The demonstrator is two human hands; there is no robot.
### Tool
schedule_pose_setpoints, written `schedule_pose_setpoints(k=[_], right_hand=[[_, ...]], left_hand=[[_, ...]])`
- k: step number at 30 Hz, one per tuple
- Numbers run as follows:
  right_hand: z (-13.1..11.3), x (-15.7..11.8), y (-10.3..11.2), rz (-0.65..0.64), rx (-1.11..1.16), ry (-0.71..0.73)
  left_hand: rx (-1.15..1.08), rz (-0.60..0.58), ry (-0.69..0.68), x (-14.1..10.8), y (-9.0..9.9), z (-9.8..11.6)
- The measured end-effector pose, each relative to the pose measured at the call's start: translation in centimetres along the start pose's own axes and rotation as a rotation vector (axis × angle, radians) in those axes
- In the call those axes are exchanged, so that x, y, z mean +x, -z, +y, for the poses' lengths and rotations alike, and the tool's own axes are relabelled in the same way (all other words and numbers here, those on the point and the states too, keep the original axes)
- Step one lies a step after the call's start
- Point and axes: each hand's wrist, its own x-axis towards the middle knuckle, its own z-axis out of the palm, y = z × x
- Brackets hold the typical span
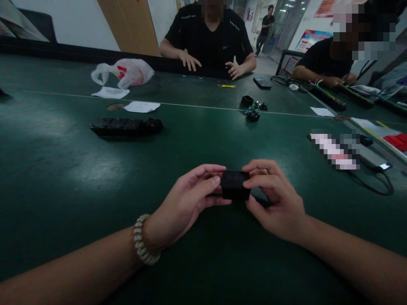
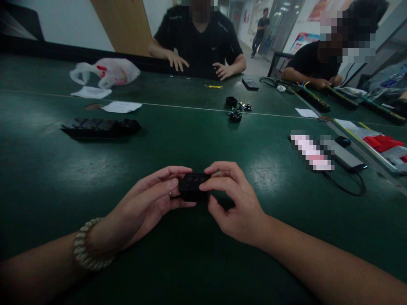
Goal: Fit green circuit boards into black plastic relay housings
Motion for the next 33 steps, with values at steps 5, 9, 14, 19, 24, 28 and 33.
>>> schedule_pose_setpoints(k=[5,9,14,19,24,28,33], right_hand=[[-0.21,0.29,0.06,-0.008,-0.01,0.057],[-0.2,0.28,0.12,-0.032,-0.046,0.089],[0.14,-0.23,-0.07,-0.022,0.08,-0.12],[0.09,0.01,-0.02,-0.041,0.263,-0.383],[-0.29,0.44,-0.06,-0.043,0.42,-0.56],[-0.53,0.43,-0.31,-0.073,0.484,-0.628],[-0.52,0.24,-0.41,-0.032,0.378,-0.504]], left_hand=[[0.023,-0.014,0.005,0.06,0.23,-0.06],[0.019,-0.035,0.002,0.02,0.23,0.04],[0.058,0.008,-0.03,-0.08,0.13,0.05],[0.161,0.042,-0.121,-0.1,0.37,-0.2],[0.218,0.028,-0.156,-0.22,0.62,-0.25],[0.266,-0.01,-0.168,-0.34,0.68,-0.13],[0.194,-0.052,-0.134,-0.32,0.59,-0.08]])
